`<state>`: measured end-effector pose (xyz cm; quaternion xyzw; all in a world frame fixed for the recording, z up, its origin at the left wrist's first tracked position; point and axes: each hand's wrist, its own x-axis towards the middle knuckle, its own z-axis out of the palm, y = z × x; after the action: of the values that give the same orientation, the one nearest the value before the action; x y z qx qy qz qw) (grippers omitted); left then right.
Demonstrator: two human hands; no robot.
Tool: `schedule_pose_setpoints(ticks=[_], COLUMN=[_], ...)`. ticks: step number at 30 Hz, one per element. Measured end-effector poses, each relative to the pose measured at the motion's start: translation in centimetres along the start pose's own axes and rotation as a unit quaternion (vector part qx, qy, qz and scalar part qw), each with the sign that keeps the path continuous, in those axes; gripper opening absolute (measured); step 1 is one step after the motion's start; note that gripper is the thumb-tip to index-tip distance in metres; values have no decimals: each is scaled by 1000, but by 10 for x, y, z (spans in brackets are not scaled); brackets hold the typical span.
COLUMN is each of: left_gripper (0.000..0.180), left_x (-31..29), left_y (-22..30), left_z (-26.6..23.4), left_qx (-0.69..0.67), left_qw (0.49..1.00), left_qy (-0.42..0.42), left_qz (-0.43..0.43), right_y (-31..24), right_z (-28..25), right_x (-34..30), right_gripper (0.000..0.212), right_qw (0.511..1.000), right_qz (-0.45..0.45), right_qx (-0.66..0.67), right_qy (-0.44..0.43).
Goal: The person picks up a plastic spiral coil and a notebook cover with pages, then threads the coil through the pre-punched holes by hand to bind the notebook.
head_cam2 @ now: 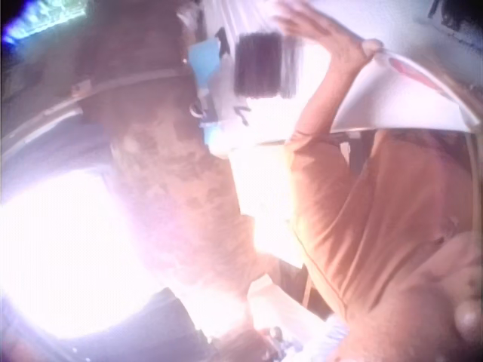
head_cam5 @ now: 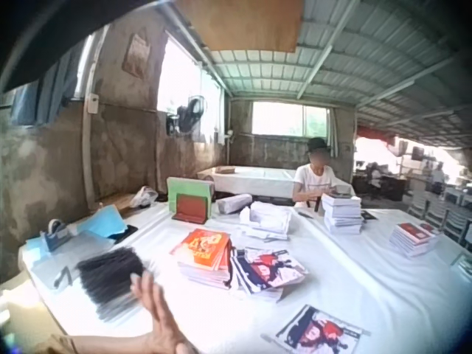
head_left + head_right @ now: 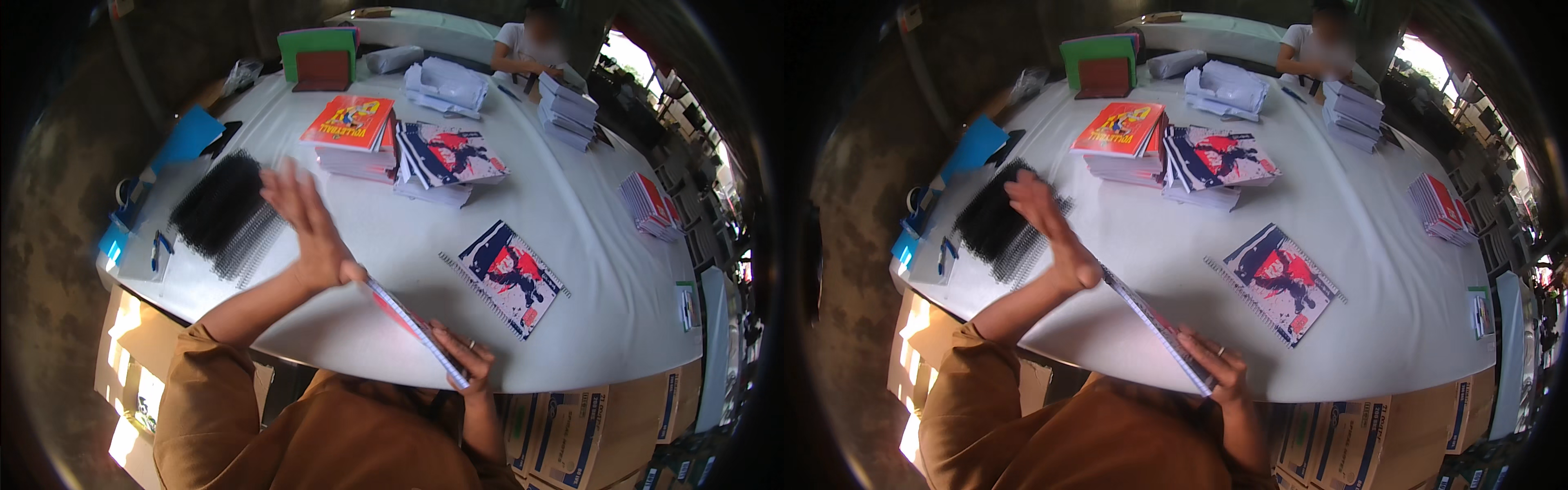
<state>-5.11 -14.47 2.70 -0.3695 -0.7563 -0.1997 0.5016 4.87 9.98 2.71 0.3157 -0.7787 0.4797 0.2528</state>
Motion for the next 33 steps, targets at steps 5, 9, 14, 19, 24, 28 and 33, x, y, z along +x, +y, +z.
schedule_pose_setpoints(ticks=[5,9,14,19,24,28,33], left_gripper=[108,101,59,19,26,27,27], left_x=[4,46,79,103,104,101,104], left_y=[0,-13,0,-23,-31,-40,-40], left_z=[-3,-9,-44,-44,-49,-49,-51], left_qx=[-111,12,-109,-306,-281,-228,-272], left_qw=[987,997,940,807,804,790,775], left_qy=[-72,74,-311,-458,-481,-528,-516], left_qz=[91,4,-88,-212,-209,-212,-245], right_y=[5,-3,19,26,32,30,28], right_z=[-2,4,-15,-26,-28,-27,-29], right_x=[-4,-5,-19,-12,-12,-6,-7], right_gripper=[32,31,25,18,17,18,20], right_qw=[997,999,993,986,981,983,975], right_qz=[-7,13,98,142,158,150,176], right_qx=[-50,-4,5,58,72,72,108], right_qy=[59,32,59,68,90,82,83])
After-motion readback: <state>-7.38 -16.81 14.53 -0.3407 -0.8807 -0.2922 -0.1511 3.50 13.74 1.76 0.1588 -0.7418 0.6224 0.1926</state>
